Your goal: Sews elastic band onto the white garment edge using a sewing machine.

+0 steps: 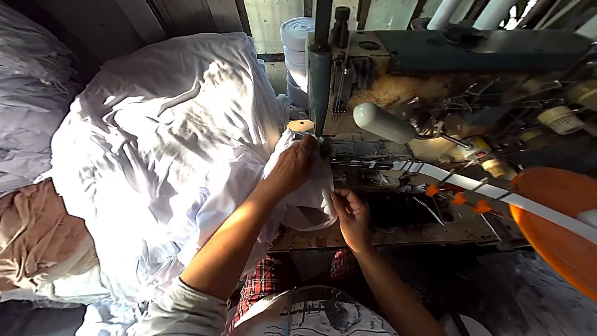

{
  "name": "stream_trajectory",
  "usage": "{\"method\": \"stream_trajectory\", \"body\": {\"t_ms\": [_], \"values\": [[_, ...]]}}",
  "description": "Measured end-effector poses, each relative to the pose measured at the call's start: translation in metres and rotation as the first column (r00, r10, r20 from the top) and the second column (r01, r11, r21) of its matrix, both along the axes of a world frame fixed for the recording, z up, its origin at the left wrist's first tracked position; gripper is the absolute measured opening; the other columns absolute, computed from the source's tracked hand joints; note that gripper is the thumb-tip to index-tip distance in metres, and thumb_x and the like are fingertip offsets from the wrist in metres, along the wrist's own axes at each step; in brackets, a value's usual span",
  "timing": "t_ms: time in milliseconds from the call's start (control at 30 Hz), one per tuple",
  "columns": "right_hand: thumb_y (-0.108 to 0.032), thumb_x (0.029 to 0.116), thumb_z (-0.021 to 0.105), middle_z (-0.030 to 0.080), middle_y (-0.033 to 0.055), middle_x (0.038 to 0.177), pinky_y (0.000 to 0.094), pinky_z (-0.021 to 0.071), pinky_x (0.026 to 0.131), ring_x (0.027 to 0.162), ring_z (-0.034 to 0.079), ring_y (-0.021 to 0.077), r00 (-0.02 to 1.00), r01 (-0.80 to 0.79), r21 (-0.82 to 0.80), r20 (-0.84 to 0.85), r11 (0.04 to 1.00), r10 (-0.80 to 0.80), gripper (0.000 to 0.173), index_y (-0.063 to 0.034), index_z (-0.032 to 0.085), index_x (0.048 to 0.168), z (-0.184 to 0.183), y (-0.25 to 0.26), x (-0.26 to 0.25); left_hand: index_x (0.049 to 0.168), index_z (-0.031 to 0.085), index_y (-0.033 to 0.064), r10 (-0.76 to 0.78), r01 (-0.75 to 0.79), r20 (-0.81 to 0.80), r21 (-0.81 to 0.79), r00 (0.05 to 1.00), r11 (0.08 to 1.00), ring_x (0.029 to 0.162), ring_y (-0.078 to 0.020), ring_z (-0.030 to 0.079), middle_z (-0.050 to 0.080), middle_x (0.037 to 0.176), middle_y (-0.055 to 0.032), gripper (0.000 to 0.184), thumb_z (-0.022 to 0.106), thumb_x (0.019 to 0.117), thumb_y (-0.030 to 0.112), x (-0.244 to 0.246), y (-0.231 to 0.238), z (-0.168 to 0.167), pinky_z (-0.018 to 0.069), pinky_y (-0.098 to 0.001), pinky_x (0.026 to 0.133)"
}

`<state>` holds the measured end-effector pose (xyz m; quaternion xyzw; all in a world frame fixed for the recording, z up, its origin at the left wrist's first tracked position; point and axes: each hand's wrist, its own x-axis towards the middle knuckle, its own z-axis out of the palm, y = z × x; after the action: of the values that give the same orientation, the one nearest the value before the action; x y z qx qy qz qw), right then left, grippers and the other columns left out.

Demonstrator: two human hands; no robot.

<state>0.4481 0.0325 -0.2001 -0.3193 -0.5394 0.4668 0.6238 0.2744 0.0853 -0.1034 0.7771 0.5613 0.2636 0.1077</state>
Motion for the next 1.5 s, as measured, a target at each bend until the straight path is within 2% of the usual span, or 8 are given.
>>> {"method": "stream_trajectory", "body": {"t_ms": [333, 600, 833, 967, 1100, 1200, 1267, 1500], "values": [[0.002, 0.0972, 0.055, 0.071, 0.0078, 0.096, 0.0156, 0.0552, 0.081, 0.086, 0.066, -0.0019, 0.987, -0.019, 0.075, 0.163, 0.997, 0.007, 0.019, 0.0133, 0.065, 0.108, -0.009, 0.01, 0.0, 0.107, 0.066, -0.0085, -0.005, -0.025, 0.101, 0.298, 0.995, 0.954, 0.092, -0.0398, 0.071, 0.07, 0.095, -0.0248, 0.019, 0.053, 0.0978, 0.001, -0.026, 0.049, -0.008, 0.0542, -0.0559, 0.085], [-0.011, 0.1002, 0.055, 0.07, 0.013, 0.102, 0.0232, 0.0582, 0.081, 0.089, 0.069, 0.0109, 0.847, 0.024, 0.501, 0.45, 0.865, -0.284, 0.021, 0.0024, 0.07, 0.108, -0.014, -0.02, 0.009, 0.139, 0.059, 0.0038, 0.392, -0.37, -0.105, 0.18, 0.914, 0.911, 0.14, -0.042, 0.046, 0.05, 0.15, -0.022, 0.073, 0.083, 0.0814, 0.041, -0.092, -0.105, -0.009, 0.0373, -0.0621, 0.112], [-0.011, 0.0994, 0.059, 0.066, 0.0222, 0.127, 0.0487, 0.0583, 0.087, 0.104, 0.071, 0.0367, 0.174, -0.227, 0.107, 0.982, 0.968, -0.068, 0.034, -0.0027, 0.066, 0.131, 0.003, -0.028, -0.032, 0.133, 0.066, 0.0094, 0.22, -0.235, -0.094, -0.204, 0.971, 0.95, 0.104, -0.0338, 0.07, 0.073, 0.113, -0.0161, 0.042, 0.076, 0.0924, 0.018, -0.127, -0.15, 0.03, 0.0525, -0.0593, 0.093], [-0.002, 0.0893, 0.065, 0.074, 0.0187, 0.096, 0.0455, 0.0619, 0.069, 0.081, 0.074, 0.0311, 0.525, -0.268, 0.406, 0.822, 0.874, -0.221, 0.014, 0.0005, 0.078, 0.097, -0.019, -0.028, -0.012, 0.125, 0.071, 0.0131, 0.263, -0.269, -0.173, -0.008, 0.949, 0.963, 0.088, -0.0352, 0.072, 0.075, 0.097, -0.0147, 0.04, 0.082, 0.0867, 0.016, -0.164, -0.147, 0.099, 0.055, -0.0629, 0.079], [-0.01, 0.0898, 0.068, 0.072, 0.0088, 0.088, 0.0189, 0.0575, 0.073, 0.079, 0.069, 0.0084, 0.797, -0.289, 0.441, 0.602, 0.849, -0.042, 0.011, -0.0013, 0.075, 0.088, -0.004, -0.043, 0.009, 0.124, 0.065, -0.0093, 0.524, -0.437, -0.247, 0.331, 0.815, 0.836, 0.122, -0.0589, 0.053, 0.056, 0.131, -0.0378, 0.044, 0.079, 0.087, 0.01, -0.154, -0.118, 0.107, 0.0396, -0.0749, 0.097], [-0.019, 0.098, 0.068, 0.068, -0.0003, 0.101, 0.0121, 0.0553, 0.076, 0.09, 0.065, -0.002, 0.852, -0.421, 0.343, 0.468, 0.84, 0.235, 0.009, -0.01, 0.071, 0.097, 0.013, -0.051, 0.029, 0.119, 0.071, 0.0029, -0.092, 0.141, -0.159, 0.335, 0.983, 0.931, 0.112, -0.0333, 0.066, 0.069, 0.121, -0.0167, 0.039, 0.079, 0.0845, 0.018, -0.087, -0.113, 0.055, 0.0536, -0.0535, 0.096], [-0.021, 0.0997, 0.066, 0.067, -0.0049, 0.111, 0.0126, 0.054, 0.084, 0.102, 0.063, -0.0026, 0.844, -0.484, 0.342, 0.426, 0.805, 0.327, 0.008, -0.0148, 0.071, 0.099, 0.028, -0.051, 0.042, 0.119, 0.07, 0.0017, -0.494, 0.507, -0.142, 0.074, 0.858, 0.859, 0.113, -0.0346, 0.067, 0.069, 0.124, -0.0174, 0.042, 0.079, 0.0866, 0.027, -0.058, -0.109, 0.021, 0.054, -0.0543, 0.095], [-0.022, 0.0955, 0.071, 0.071, 0.0031, 0.103, 0.0166, 0.0564, 0.076, 0.091, 0.066, 0.0025, 0.764, -0.519, 0.283, 0.578, 0.807, 0.288, 0.015, -0.0071, 0.071, 0.096, 0.024, -0.042, 0.063, 0.081, 0.066, 0.0029, -0.592, 0.598, -0.079, 0.114, 0.802, 0.794, 0.069, -0.0255, 0.064, 0.062, 0.071, -0.0097, 0.017, 0.065, 0.0902, 0.017, -0.065, -0.124, 0.021, 0.0525, -0.0442, 0.067]]}}
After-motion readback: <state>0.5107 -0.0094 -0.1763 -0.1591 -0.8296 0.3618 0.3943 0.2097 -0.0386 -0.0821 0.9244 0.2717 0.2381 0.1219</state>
